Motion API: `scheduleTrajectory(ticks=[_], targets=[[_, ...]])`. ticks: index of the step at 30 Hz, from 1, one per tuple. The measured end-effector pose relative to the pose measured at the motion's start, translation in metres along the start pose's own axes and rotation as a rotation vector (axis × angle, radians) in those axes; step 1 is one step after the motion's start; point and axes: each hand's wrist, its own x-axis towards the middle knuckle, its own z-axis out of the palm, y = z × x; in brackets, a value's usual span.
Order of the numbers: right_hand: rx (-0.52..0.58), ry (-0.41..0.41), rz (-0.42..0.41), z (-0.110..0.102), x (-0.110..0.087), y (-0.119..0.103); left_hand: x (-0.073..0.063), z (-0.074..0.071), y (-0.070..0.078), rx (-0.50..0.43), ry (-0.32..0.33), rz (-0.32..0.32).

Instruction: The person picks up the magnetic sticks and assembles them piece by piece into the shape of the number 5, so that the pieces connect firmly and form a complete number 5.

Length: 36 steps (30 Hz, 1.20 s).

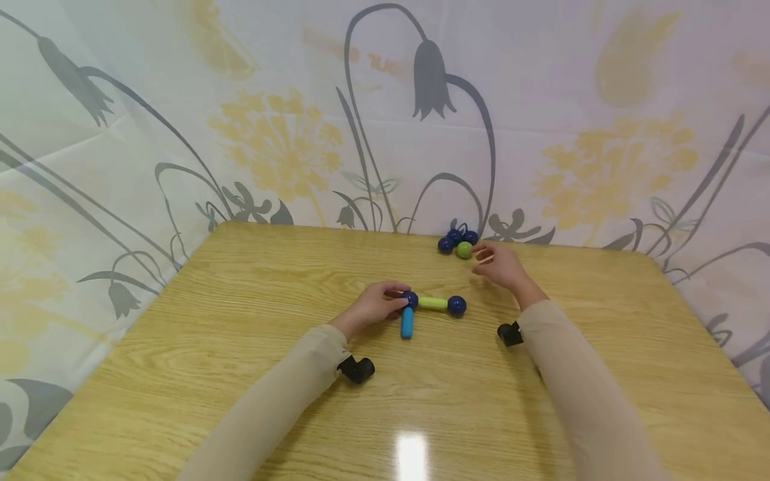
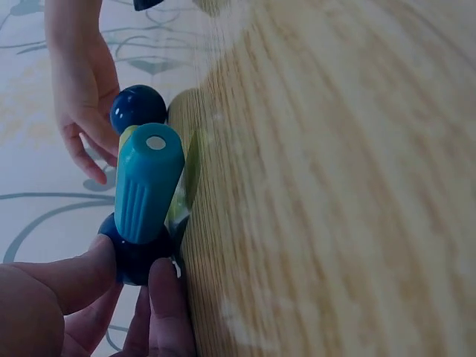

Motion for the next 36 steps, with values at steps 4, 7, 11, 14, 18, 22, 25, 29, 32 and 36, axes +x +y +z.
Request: scheduleTrajectory(ticks=[4, 7, 11, 14, 18, 22, 25, 29, 32, 36], targets=[[0.01, -0.02, 0.02, 0.001, 0.004, 0.003, 0.0, 0.001, 0.0, -0.005, -0.003, -0.009], [0.009, -0.029, 0.022, 0.002, 0.007, 0.006, -0.001, 0.002, 0.001, -0.008, -0.005, -0.002], [-0.016, -0.04, 0.018, 0.004, 0.011, 0.009, -0.002, 0.004, 0.002, 0.005, -0.006, 0.003], [-0.018, -0.036, 0.036, 0.004, 0.011, 0.009, -0.002, 0.006, 0.002, 0.01, -0.003, -0.002], [0.007, -0.042, 0.05, 0.003, 0.01, 0.006, 0.002, 0.006, 0.0, 0.019, -0.005, -0.002], [-0.038, -0.066, 0.008, 0.004, 0.01, 0.005, 0.01, 0.006, -0.01, 0.031, -0.007, 0.022], [-0.07, -0.065, -0.018, 0.004, 0.009, 0.006, 0.008, 0.006, -0.008, 0.024, -0.006, 0.017], [-0.053, -0.073, -0.043, 0.005, 0.006, 0.005, 0.0, 0.004, 0.002, 0.009, -0.001, -0.005], [-0.053, -0.11, -0.067, 0.007, 0.004, 0.002, -0.001, 0.002, 0.001, 0.01, 0.0, 0.001], [-0.054, -0.146, -0.105, 0.007, 0.002, 0.003, -0.001, 0.001, 0.0, 0.016, -0.002, 0.007]])
